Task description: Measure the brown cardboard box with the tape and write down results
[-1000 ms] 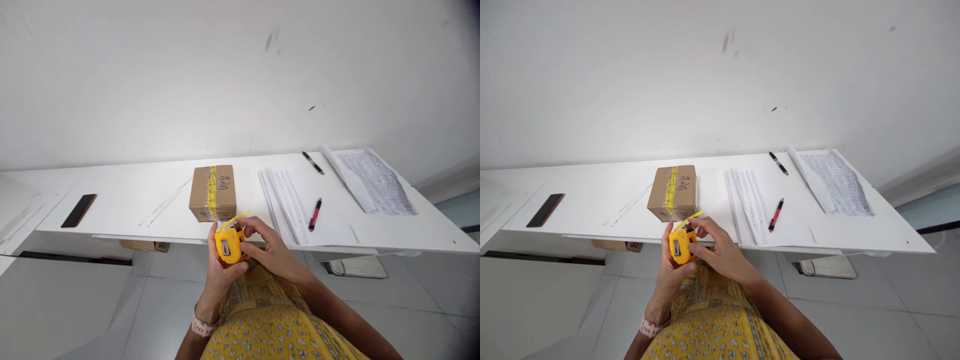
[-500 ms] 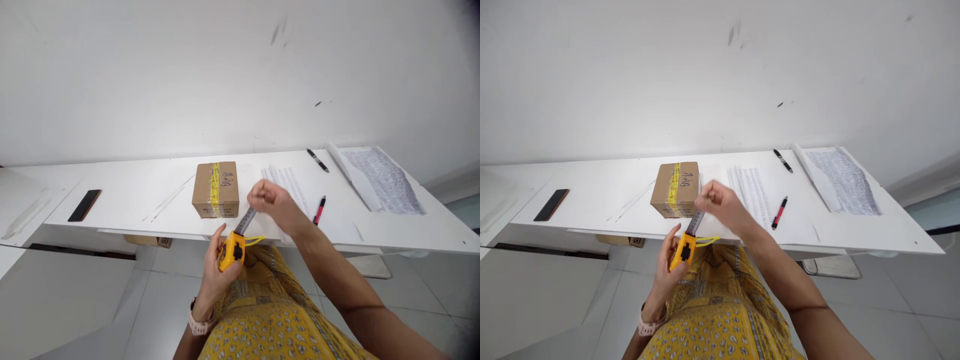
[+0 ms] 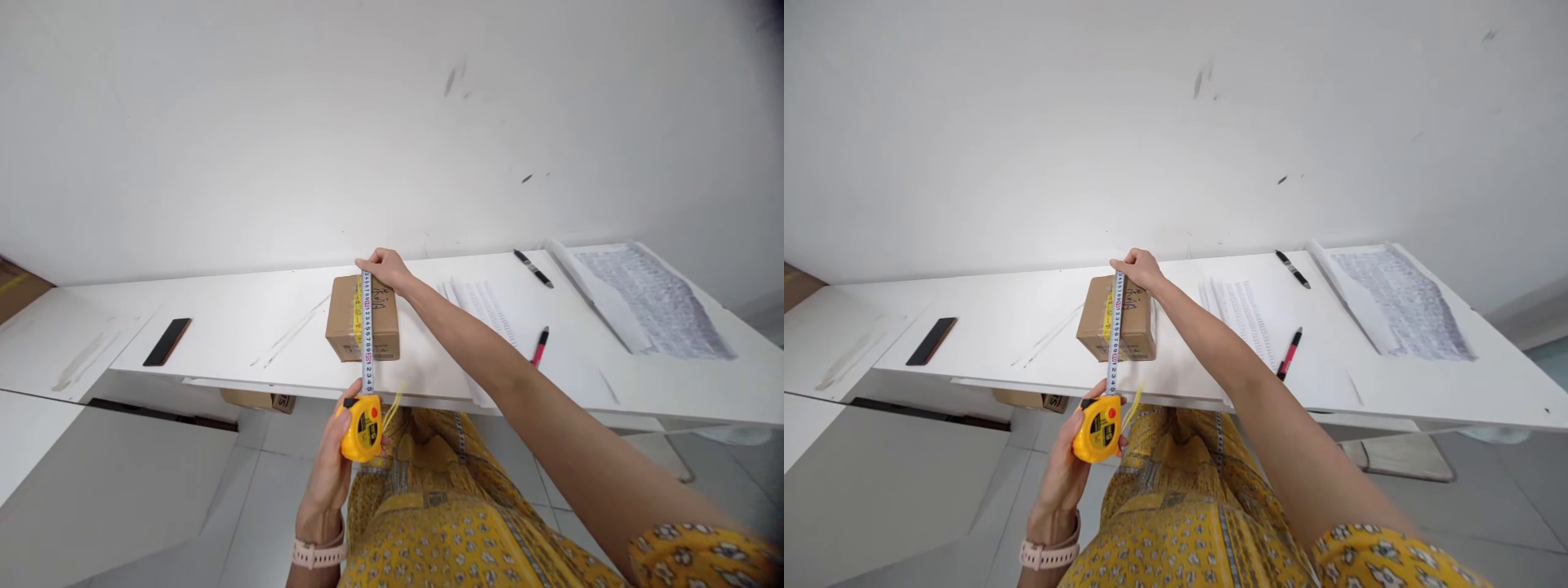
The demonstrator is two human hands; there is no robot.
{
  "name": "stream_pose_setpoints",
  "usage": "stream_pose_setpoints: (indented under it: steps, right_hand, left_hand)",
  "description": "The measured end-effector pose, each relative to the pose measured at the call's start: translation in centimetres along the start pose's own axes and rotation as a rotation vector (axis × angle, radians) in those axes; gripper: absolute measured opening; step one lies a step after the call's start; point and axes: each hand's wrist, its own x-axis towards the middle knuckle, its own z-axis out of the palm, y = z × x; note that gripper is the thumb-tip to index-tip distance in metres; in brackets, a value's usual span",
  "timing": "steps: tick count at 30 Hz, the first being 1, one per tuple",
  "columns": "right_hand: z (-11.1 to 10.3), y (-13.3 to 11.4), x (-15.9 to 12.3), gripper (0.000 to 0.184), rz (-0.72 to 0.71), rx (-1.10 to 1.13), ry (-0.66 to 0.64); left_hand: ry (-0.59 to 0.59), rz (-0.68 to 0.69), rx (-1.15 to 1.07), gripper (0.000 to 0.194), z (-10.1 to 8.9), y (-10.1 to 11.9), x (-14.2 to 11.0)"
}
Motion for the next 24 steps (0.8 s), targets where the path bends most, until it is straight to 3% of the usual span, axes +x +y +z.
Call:
stream_pose_setpoints:
  steps: [2, 5, 10, 16, 20, 24]
  right_hand:
    - [0.3, 0.7, 0.4, 0.031, 0.019, 0.005, 0.005]
    - [0.1, 1.2, 0.5, 0.028, 0.045, 0.035, -0.085]
    - [-0.6, 1.6, -0.1, 0.037, 0.021, 0.099, -0.192]
    - [-0.4, 1.8, -0.2, 0.037, -0.003, 0.057, -0.17]
    - [-1.3, 0.8, -0.8, 0.032, -0.086, -0.003, -0.067]
    - [-4.2, -1.3, -3.9, 0.031, -0.233, -0.045, 0.053]
  left_hand:
    - [-0.044, 0.006, -0.003, 0.064, 0.6, 0.7, 0.1]
    - [-0.082, 0.006, -0.007, 0.066, 1.3, 1.4, 0.1]
    - [-0.039, -0.019, 0.018, 0.075, 2.0, 1.1, -0.2]
    - [0.0, -0.016, 0.045, 0.077, 2.7, 0.1, -0.4]
    - [0.037, 0.009, 0.093, 0.069, 1.1, 0.9, -0.4]
    - [0.116, 0.105, 0.209, 0.073, -3.1, 4.0, 0.1]
